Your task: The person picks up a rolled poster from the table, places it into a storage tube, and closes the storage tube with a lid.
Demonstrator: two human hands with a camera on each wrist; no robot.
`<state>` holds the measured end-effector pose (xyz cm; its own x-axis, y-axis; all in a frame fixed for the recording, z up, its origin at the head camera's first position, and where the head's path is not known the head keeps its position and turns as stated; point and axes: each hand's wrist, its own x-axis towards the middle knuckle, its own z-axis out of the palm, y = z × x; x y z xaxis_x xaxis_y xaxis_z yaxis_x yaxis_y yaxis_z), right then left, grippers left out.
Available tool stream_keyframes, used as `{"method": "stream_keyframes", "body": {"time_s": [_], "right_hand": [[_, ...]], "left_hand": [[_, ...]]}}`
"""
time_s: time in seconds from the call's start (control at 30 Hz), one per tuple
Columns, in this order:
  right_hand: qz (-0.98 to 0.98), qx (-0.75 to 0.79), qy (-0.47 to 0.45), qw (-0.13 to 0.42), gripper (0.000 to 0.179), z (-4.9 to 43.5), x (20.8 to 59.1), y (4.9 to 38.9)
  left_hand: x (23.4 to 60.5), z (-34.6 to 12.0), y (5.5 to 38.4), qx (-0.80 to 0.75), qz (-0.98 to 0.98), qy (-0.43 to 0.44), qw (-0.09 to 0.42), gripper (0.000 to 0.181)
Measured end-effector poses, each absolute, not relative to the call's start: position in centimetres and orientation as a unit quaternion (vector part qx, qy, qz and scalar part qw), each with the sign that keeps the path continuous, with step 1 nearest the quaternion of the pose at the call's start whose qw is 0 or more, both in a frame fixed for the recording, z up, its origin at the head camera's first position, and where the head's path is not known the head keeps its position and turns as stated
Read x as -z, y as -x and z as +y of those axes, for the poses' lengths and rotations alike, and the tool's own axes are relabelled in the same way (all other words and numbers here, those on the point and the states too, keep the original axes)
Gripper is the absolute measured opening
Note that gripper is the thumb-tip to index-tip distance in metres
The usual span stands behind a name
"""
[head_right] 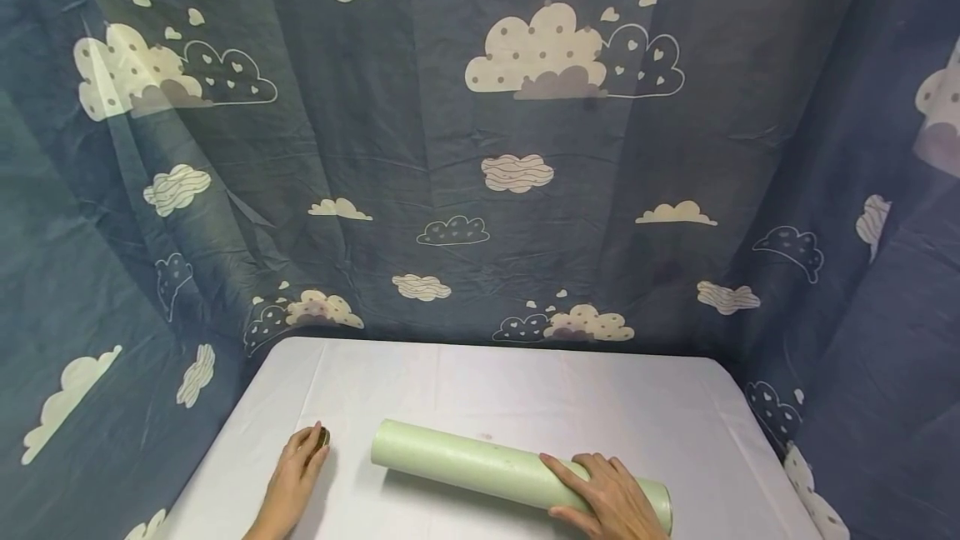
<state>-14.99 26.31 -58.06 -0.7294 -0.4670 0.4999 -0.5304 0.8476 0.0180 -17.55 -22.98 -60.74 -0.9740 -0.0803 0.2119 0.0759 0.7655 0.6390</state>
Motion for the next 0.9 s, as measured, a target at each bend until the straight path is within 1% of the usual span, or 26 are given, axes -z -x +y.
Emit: {"method": "stream_keyframes", "body": {"time_s": [0.13,0.23,0.33,0.5,0.67,0.9], "right_hand": [[-0.927,-0.064,-0.27,0.253,0.068,26.2,57.9,15.1],[-0.921,-0.073,-0.278,0.263,0.068,26.2,58.0,15.3],[-0.912,-0.087,-0.293,0.274,0.069,26.1,58.2,15.4],[-0.91,-0.089,-0.296,0.276,0.069,25.7,58.4,15.5],[-0.921,-0.084,-0.276,0.26,0.067,25.1,58.1,15.3],[-0.93,-0.083,-0.267,0.24,0.066,24.5,57.7,15.1]], "left_hand": [[59.6,-22.0,17.7,0.48,-0.873,-0.003,0.085,0.053],[59.1,-21.2,17.6,0.538,-0.839,0.003,0.08,0.051],[58.6,-20.3,17.6,0.569,-0.819,0.0,0.072,0.05],[58.1,-19.2,17.7,0.609,-0.792,-0.001,0.043,0.055],[58.1,-18.5,17.7,0.628,-0.778,0.016,0.032,0.056],[58.1,-18.4,17.5,0.642,-0.767,0.008,0.018,0.051]]}}
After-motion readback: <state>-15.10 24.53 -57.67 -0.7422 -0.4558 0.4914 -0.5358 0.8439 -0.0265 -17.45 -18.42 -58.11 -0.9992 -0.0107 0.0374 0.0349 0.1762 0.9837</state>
